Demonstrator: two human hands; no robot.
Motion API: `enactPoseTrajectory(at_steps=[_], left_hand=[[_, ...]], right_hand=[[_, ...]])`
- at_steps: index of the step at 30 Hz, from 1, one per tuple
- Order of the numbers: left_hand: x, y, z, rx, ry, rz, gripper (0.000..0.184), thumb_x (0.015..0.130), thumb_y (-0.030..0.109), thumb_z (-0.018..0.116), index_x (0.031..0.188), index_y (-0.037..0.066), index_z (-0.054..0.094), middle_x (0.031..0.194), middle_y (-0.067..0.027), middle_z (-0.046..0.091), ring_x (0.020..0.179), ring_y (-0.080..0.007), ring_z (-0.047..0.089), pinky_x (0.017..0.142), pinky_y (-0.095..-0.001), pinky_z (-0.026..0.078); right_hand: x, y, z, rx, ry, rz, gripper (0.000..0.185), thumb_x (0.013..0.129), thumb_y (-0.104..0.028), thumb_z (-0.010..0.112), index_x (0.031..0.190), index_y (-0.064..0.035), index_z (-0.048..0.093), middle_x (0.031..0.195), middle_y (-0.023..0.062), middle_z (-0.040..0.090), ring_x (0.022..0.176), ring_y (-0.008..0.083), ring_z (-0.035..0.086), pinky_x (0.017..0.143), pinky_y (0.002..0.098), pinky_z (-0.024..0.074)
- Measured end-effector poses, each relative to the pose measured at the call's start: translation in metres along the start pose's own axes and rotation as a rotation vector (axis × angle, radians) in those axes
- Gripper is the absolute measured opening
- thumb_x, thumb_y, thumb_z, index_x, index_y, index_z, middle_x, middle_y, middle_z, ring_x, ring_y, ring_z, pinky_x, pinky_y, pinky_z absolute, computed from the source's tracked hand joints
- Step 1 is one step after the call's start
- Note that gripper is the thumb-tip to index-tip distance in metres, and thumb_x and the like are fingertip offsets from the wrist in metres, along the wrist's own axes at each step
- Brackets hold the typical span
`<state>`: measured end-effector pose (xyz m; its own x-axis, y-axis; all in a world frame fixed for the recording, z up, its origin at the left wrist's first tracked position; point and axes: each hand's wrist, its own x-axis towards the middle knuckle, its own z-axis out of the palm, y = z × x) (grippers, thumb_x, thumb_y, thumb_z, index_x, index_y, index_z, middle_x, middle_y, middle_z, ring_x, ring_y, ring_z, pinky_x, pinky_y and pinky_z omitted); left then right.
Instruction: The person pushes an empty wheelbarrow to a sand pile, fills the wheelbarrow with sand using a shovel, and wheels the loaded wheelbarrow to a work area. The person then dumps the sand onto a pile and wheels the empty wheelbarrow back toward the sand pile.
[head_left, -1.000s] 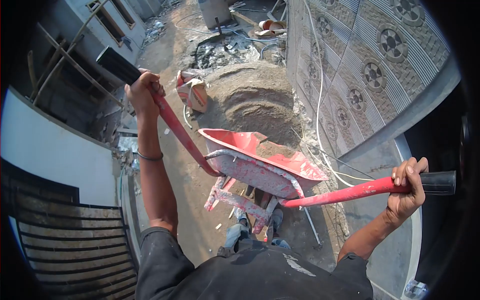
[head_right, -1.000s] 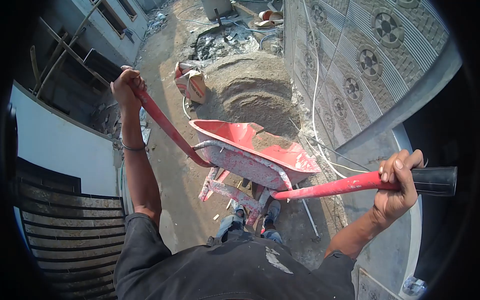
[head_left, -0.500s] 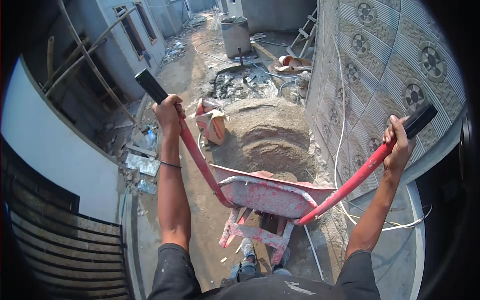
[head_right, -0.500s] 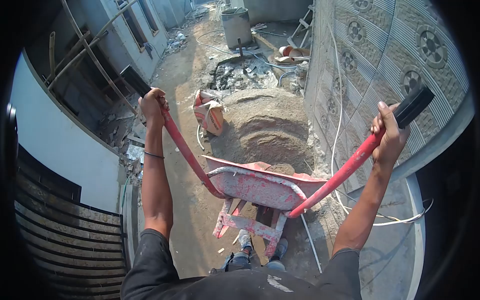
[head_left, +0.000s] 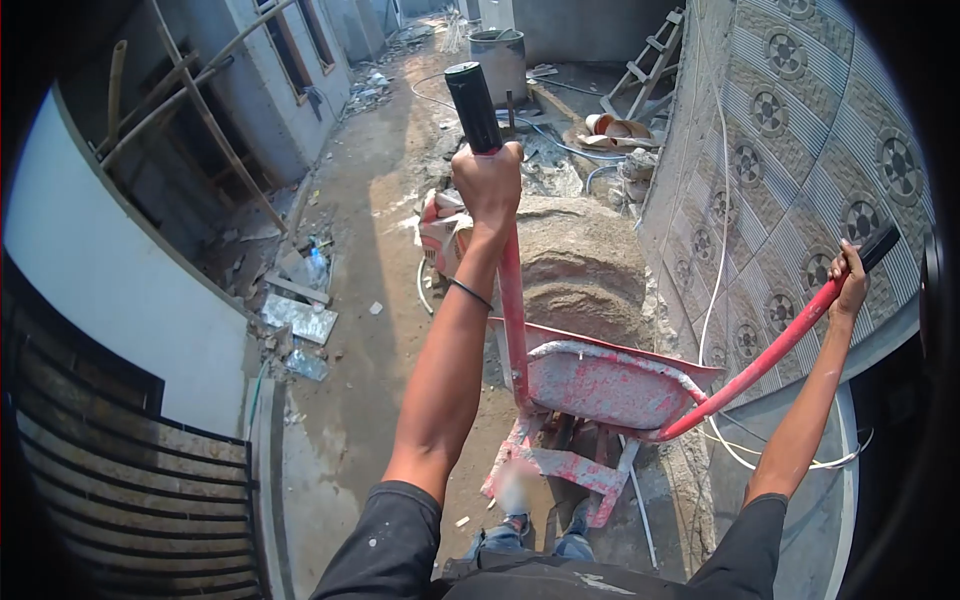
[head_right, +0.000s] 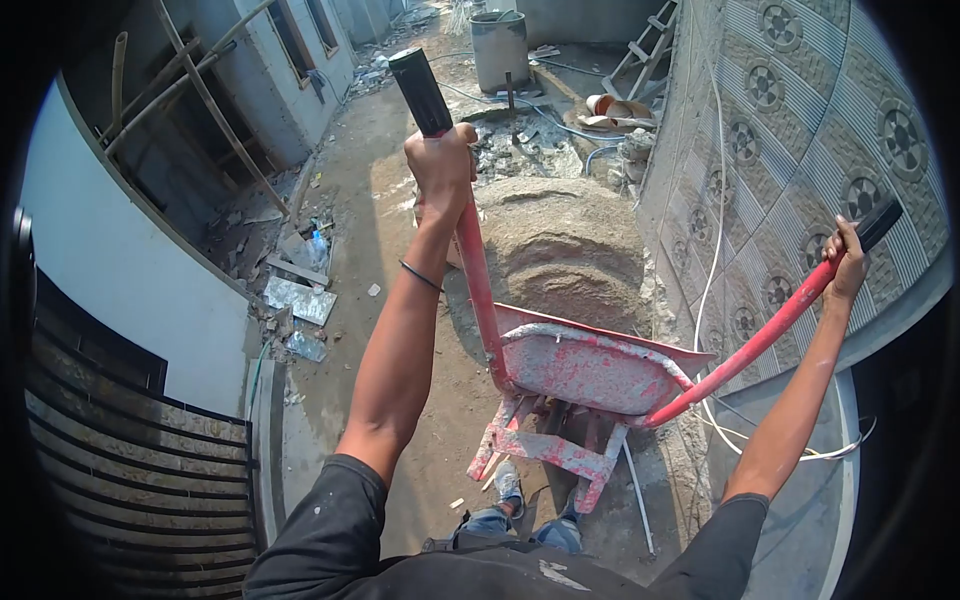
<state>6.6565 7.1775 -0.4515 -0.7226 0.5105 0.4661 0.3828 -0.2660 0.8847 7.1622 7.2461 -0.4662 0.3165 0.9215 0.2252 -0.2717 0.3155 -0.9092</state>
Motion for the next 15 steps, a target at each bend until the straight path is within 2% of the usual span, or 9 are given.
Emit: enactPoseTrajectory(at_steps=[3, 8, 10, 14, 15], left_hand=[[0.011, -0.006, 0.01, -0.1, -0.095, -0.088, 0.019, 0.063, 0.009, 0.059, 0.05, 0.001, 0.048, 0.04, -0.0043, 0.045, 0.032, -0.0125, 0.043, 0.031, -0.0268, 0.033], [0.006, -0.001, 0.017, -0.161, -0.1, -0.103, 0.017, 0.062, 0.008, 0.059, 0.05, 0.0, 0.05, 0.043, -0.0043, 0.046, 0.033, -0.0125, 0.044, 0.032, -0.0265, 0.033], [0.001, 0.004, 0.007, -0.05, -0.152, -0.163, 0.022, 0.059, 0.017, 0.058, 0.058, -0.005, 0.055, 0.053, -0.0148, 0.056, 0.055, -0.0233, 0.058, 0.059, -0.0363, 0.044], [-0.007, 0.011, -0.011, -0.054, -0.136, -0.176, 0.022, 0.059, 0.017, 0.058, 0.059, -0.005, 0.055, 0.054, -0.0145, 0.056, 0.055, -0.0231, 0.057, 0.06, -0.0364, 0.044], [-0.007, 0.011, -0.015, -0.108, -0.106, -0.107, 0.017, 0.06, 0.013, 0.058, 0.056, -0.003, 0.054, 0.048, -0.0092, 0.051, 0.044, -0.0179, 0.051, 0.046, -0.0318, 0.039]], right_hand=[[-0.02, -0.013, -0.014, -0.017, 0.008, -0.027, 0.013, 0.08, -0.016, 0.063, 0.078, -0.0153, 0.05, 0.055, -0.0067, 0.039, 0.044, 0.0026, 0.038, 0.044, 0.0181, 0.032], [-0.038, -0.027, -0.035, -0.052, 0.068, -0.033, 0.017, 0.08, -0.018, 0.064, 0.073, -0.0158, 0.048, 0.055, -0.0067, 0.038, 0.044, 0.0024, 0.036, 0.045, 0.0178, 0.0311], [-0.043, -0.031, -0.037, -0.055, 0.096, -0.029, 0.018, 0.079, -0.018, 0.064, 0.072, -0.0156, 0.048, 0.055, -0.0068, 0.038, 0.044, 0.0024, 0.036, 0.045, 0.0177, 0.031], [-0.061, -0.04, -0.03, -0.094, 0.135, -0.048, 0.018, 0.078, -0.018, 0.065, 0.07, -0.0152, 0.048, 0.055, -0.0067, 0.037, 0.044, 0.003, 0.036, 0.046, 0.0191, 0.0314], [-0.068, -0.042, -0.028, -0.109, 0.155, -0.046, 0.019, 0.077, -0.018, 0.065, 0.069, -0.0152, 0.048, 0.054, -0.0066, 0.037, 0.044, 0.0033, 0.036, 0.046, 0.0197, 0.0316]])
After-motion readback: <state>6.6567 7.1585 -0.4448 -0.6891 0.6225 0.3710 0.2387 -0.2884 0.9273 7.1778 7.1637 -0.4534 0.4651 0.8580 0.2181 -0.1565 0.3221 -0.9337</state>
